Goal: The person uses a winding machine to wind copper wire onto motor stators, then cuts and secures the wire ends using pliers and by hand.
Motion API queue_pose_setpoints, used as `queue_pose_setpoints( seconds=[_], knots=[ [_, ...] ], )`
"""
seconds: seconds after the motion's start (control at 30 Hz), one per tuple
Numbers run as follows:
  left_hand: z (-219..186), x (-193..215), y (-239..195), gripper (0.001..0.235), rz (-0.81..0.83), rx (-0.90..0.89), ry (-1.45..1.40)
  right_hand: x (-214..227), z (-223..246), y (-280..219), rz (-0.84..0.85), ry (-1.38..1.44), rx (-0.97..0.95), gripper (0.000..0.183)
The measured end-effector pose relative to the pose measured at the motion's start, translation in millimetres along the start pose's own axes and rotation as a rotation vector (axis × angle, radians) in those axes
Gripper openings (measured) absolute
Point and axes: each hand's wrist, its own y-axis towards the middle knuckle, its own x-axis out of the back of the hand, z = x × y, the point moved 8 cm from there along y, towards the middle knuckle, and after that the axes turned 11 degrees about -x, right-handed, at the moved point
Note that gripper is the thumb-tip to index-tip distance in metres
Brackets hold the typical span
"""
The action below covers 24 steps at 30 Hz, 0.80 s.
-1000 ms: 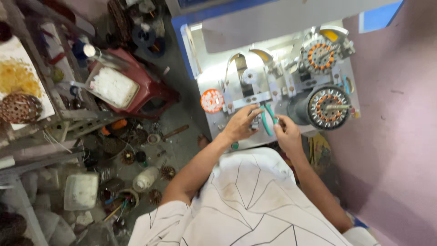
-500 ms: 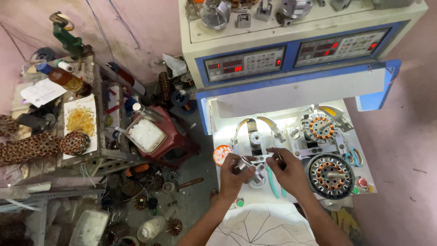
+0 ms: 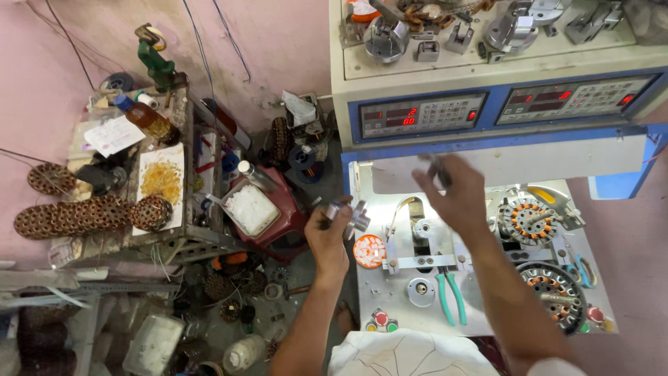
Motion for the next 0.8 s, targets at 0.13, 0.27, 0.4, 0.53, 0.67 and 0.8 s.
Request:
queue_pose_setpoints(
  seconds=[0.13,0.27,0.4,0.53,0.67,0.8],
  knots=[
    [-66.9,-67.4,75.0,0.045,0.273,-0.262,0.512,-3.0,73.8,135.3,-0.173,-0.188,0.445,0.05],
    [-118.4,-144.3,133.1,0.046,0.477,-0.875,0.801,-49.6,103.6,225.1,-0.114,-0.386,0.613,0.051],
    [-98.5,-167.2,185.2,0.045,0.558,-0.847,0.854,-70.9,70.8,256.2,0.084,-0.472,0.293,0.045],
    [-65.7,-186.5,220.0,0.047,0.64,-0.918,0.88,-43.6,83.0,226.3,-0.139,-0.298,0.419,0.039],
    [-24.7,-202.5,238.9,0.074,0.709,-0.775,0.898,8.5,111.2,177.2,-0.267,-0.093,0.603,0.037],
    [3.9,-218.8,248.0,0.084,0.768,-0.67,0.945,52.1,134.6,110.4,-0.365,-0.094,0.667,0.039]
  ],
)
